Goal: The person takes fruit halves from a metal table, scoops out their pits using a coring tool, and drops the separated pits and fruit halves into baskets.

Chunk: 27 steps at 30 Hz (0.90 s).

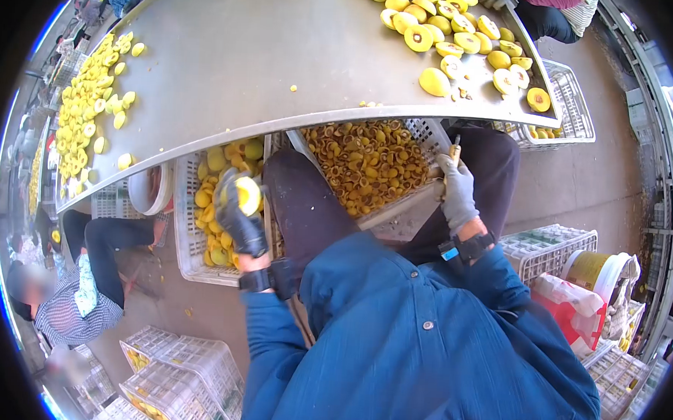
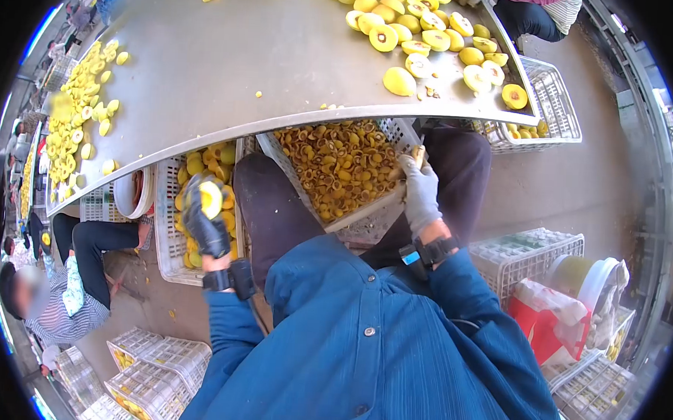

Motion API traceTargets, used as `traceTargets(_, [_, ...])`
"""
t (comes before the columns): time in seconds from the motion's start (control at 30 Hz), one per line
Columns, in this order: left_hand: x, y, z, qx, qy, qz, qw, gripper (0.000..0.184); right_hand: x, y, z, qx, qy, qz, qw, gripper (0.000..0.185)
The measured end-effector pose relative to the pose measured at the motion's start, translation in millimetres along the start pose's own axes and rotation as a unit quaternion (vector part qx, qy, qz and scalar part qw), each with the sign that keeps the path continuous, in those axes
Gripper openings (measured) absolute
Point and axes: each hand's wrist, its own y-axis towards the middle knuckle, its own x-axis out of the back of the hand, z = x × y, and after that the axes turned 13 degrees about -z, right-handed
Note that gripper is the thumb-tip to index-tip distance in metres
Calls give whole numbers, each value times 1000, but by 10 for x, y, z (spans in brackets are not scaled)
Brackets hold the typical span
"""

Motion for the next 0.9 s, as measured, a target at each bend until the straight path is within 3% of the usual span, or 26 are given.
traceTargets(0.03, [369, 170, 274, -117, 87, -17, 989, 36, 54, -29, 41, 1, -4, -2, 1000, 27])
traceTargets(0.07, [685, 303, 403, -1, 65, -98, 993, 37, 105, -90, 112, 2, -6, -4, 1000, 27])
traceTargets(0.1, [828, 363, 269, -43, 198, -98, 974, 41, 159, -132, 153, 2, -10, -6, 1000, 27])
traceTargets(0.17, [1209, 540, 338, -192, 450, -85, 868, 48, 249, -156, 132, 8, -6, 20, 1000, 26])
traceTargets(0.2, [1098, 555, 257, -214, 428, -83, 874, 46, 262, -167, 106, 18, -16, 27, 999, 25])
traceTargets(0.23, [889, 546, 86, -236, 405, -80, 880, 44, 269, -175, 85, 30, -25, 32, 999, 23])
traceTargets(0.33, [-299, 424, -338, -374, 312, 70, 871, 39, 206, -181, 118, 40, -49, 17, 998, 25])
traceTargets(0.4, [-1227, 194, -549, -393, 220, 159, 879, 33, 216, -143, 89, 23, -41, 9, 999, 26])
traceTargets(0.5, [-2405, 79, -438, -418, 180, 340, 823, 32, 241, -160, 124, 3, -51, 13, 999, 28])
traceTargets(0.57, [-3040, -6, -295, -451, 194, 427, 759, 45, 243, -166, 89, -16, -12, 17, 1000, 27])
traceTargets(0.63, [-3503, -106, -194, -423, 255, 505, 708, 60, 262, -165, 128, -38, -10, 21, 999, 26])
traceTargets(0.7, [-3759, -173, -35, -419, 311, 542, 659, 60, 273, -151, 145, -51, -22, 19, 998, 25])
traceTargets(0.8, [-3924, -41, 23, -417, 276, 586, 638, 58, 331, -126, 201, -55, -9, 39, 998, 25])
traceTargets(0.83, [-3896, -11, -9, -397, 200, 579, 684, 53, 342, -148, 254, -57, -3, 53, 997, 25])
traceTargets(0.9, [-3671, 26, -233, -49, 161, 594, 787, 47, 330, -127, 258, 9, -4, 43, 999, 28])
